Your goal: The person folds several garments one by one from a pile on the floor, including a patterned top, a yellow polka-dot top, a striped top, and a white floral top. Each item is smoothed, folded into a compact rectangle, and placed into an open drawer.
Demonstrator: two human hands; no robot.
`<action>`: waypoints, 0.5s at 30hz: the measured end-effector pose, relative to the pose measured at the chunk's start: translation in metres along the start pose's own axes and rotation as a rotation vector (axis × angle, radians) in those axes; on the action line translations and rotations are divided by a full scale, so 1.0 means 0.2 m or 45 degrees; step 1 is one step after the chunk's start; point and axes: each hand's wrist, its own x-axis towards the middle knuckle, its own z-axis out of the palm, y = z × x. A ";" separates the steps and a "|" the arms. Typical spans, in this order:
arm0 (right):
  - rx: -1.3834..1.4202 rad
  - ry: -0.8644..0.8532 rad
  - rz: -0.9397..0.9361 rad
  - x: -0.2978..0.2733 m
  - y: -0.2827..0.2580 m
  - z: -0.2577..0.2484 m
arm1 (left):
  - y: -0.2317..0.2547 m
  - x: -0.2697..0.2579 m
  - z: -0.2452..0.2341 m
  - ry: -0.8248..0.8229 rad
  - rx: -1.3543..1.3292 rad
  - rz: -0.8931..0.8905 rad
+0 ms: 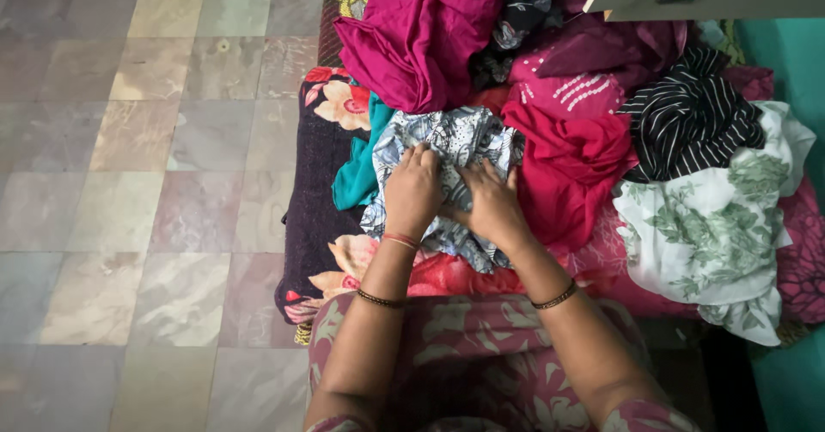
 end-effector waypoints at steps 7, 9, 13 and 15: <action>0.007 0.186 0.083 0.00 -0.07 -0.04 | 0.06 0.02 -0.11 -0.128 -0.125 -0.210; 0.127 0.114 0.329 0.01 -0.07 -0.07 | 0.04 0.02 -0.11 0.193 -0.035 0.019; 0.480 0.330 0.517 0.02 0.01 -0.13 | -0.01 0.01 -0.09 0.279 -0.007 -0.032; 0.621 0.498 0.383 0.03 0.10 -0.16 | -0.03 0.00 -0.07 0.330 0.069 -0.037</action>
